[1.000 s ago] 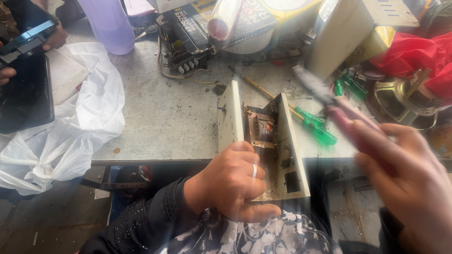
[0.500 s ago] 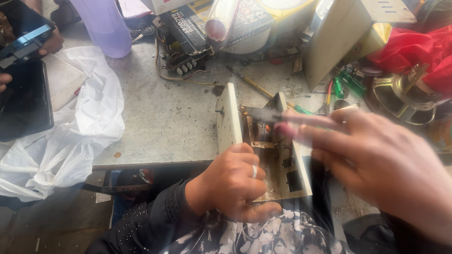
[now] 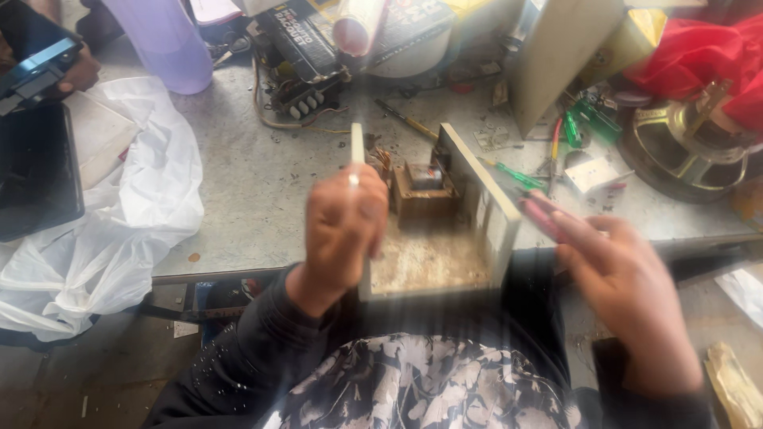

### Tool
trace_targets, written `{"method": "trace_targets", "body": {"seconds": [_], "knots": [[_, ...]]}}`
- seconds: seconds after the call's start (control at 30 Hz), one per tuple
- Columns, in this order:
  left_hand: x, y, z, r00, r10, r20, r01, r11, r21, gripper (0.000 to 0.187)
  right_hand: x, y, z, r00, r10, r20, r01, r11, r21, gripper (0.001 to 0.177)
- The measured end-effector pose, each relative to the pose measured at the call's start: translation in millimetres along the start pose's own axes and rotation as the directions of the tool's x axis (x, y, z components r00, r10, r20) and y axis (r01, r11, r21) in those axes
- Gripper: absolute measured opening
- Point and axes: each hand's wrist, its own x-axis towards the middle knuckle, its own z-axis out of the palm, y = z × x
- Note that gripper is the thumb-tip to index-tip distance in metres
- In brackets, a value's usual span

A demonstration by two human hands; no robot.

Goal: The person holds a beige electrical box, opens it to reveal internal components, and uses a screwdriver and pliers to manipulate wires and parts inside. They repeatedly open and close the box while working on the internal wiring.

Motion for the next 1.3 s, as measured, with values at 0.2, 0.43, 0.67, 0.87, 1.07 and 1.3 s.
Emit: {"method": "trace_targets", "body": {"seconds": [0.2, 0.43, 0.67, 0.87, 1.07, 1.3], "knots": [[21.2, 0.0, -16.1, 0.974, -0.126, -0.187, 0.109, 0.989, -0.101, 0.052, 1.4, -2.5, 38.3, 0.990, -0.132, -0.040, 0.129, 0.989, -0.074, 0.039], [25.5, 2.8, -30.3, 0.933, -0.064, -0.354, -0.014, 0.977, -0.212, 0.058, 29.6, -6.2, 64.0, 0.931, -0.325, -0.166, 0.269, 0.918, -0.290, 0.045], [19.3, 4.0, -37.6, 0.868, -0.099, -0.486, -0.081, 0.938, -0.336, 0.056, 59.0, -53.7, 87.3, 0.832, -0.501, -0.236, 0.524, 0.851, 0.038, 0.036], [6.3, 12.0, -45.7, 0.859, -0.089, -0.504, -0.056, 0.963, -0.265, 0.061, 102.0, -92.1, 143.9, 0.843, -0.489, -0.225, 0.522, 0.844, 0.119, 0.023], [-6.2, 9.7, -68.4, 0.780, -0.206, -0.590, -0.094, 0.894, -0.437, 0.058, 104.6, -98.1, 158.7, 0.888, -0.400, -0.229, 0.449, 0.861, 0.240, 0.010], [-15.3, 2.7, -92.6, 0.768, -0.231, -0.597, -0.120, 0.864, -0.489, 0.060, 108.4, -56.7, 123.1, 0.937, -0.298, -0.183, 0.322, 0.940, 0.116, 0.011]]}}
